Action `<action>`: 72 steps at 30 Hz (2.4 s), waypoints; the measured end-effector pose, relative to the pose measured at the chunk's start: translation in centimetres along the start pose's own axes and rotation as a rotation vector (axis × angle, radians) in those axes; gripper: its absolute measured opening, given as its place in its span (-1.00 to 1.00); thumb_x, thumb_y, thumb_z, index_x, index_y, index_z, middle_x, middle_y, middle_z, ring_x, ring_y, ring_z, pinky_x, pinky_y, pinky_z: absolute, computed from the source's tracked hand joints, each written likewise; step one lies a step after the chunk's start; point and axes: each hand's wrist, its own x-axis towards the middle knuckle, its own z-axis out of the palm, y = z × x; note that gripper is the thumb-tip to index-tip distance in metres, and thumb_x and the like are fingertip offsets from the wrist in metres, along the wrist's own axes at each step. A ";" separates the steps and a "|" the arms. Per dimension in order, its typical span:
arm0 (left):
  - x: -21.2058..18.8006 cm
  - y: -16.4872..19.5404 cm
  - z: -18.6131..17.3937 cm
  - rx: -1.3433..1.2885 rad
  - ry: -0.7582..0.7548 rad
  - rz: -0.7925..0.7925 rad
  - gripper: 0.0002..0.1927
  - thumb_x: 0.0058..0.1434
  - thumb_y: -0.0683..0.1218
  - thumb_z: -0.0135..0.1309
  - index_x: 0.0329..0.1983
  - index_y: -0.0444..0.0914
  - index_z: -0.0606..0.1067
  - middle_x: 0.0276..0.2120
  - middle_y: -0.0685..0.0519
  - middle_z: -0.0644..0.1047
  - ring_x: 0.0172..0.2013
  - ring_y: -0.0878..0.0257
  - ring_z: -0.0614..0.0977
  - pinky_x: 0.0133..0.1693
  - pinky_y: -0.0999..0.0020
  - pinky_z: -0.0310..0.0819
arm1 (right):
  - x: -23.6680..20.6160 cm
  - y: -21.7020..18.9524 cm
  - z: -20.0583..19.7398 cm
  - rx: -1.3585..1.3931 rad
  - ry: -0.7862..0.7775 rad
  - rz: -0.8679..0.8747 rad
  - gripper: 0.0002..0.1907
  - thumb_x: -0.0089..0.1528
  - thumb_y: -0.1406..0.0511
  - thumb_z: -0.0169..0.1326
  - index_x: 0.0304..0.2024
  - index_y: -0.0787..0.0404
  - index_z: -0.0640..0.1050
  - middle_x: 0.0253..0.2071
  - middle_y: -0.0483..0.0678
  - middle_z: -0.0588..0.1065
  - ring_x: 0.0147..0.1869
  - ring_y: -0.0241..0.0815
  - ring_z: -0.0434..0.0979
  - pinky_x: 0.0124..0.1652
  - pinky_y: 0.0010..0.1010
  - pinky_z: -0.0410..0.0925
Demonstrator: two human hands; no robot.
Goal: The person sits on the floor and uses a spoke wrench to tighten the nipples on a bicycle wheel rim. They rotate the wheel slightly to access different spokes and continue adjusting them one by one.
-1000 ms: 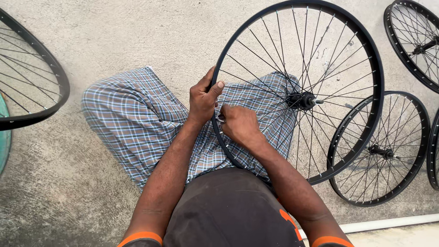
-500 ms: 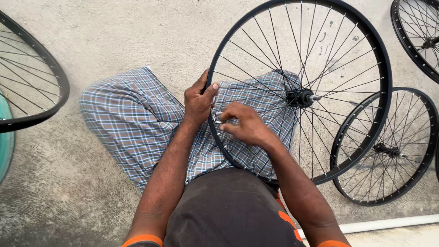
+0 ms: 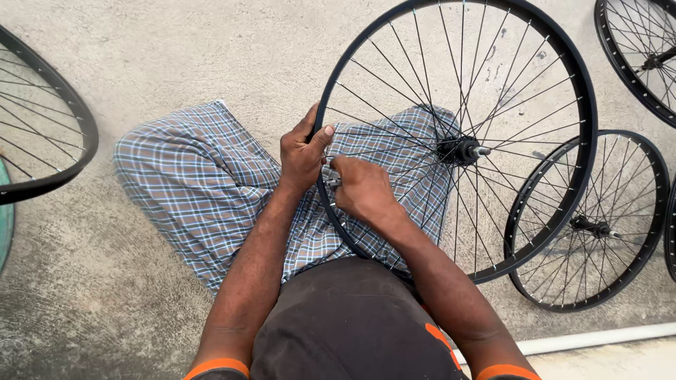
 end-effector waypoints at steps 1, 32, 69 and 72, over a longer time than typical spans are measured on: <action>0.0 -0.1 0.0 -0.010 0.013 -0.006 -0.45 0.42 -0.05 0.14 0.42 -0.32 0.37 -0.49 0.20 0.43 -0.57 0.50 0.40 -0.59 0.53 0.34 | 0.3 -0.5 0.2 -0.079 -0.081 0.028 -0.70 0.21 0.40 0.06 0.00 0.22 0.58 -0.18 0.07 0.61 -0.13 -0.03 0.63 -0.05 -0.11 0.48; 0.0 0.4 0.5 -0.047 0.019 -0.021 -0.46 0.42 -0.05 0.14 0.42 -0.32 0.37 -0.55 0.24 0.40 -0.60 0.52 0.39 -0.63 0.54 0.30 | -1.3 1.9 0.7 0.267 0.250 -0.413 -0.50 0.14 0.27 0.28 0.04 0.40 0.46 -0.10 0.19 0.53 -0.17 0.04 0.60 -0.25 -0.20 0.47; -0.5 -0.7 0.6 -0.054 0.028 0.004 -0.44 0.43 -0.02 0.12 0.42 -0.33 0.36 -0.55 0.22 0.39 -0.60 0.53 0.37 -0.63 0.56 0.29 | -0.7 1.4 2.9 -0.081 0.177 -0.129 -0.86 0.28 0.30 0.24 -0.18 0.19 0.56 -0.27 -0.03 0.52 -0.28 -0.14 0.54 -0.22 -0.23 0.43; 0.0 -0.6 0.6 -0.053 0.024 -0.007 -0.43 0.43 -0.01 0.12 0.43 -0.33 0.35 -0.53 0.21 0.41 -0.60 0.53 0.40 -0.63 0.57 0.35 | -0.2 2.8 2.4 0.113 0.126 -0.227 -0.86 0.27 0.29 0.23 -0.24 0.22 0.56 -0.33 -0.02 0.50 -0.32 -0.18 0.51 -0.30 -0.29 0.43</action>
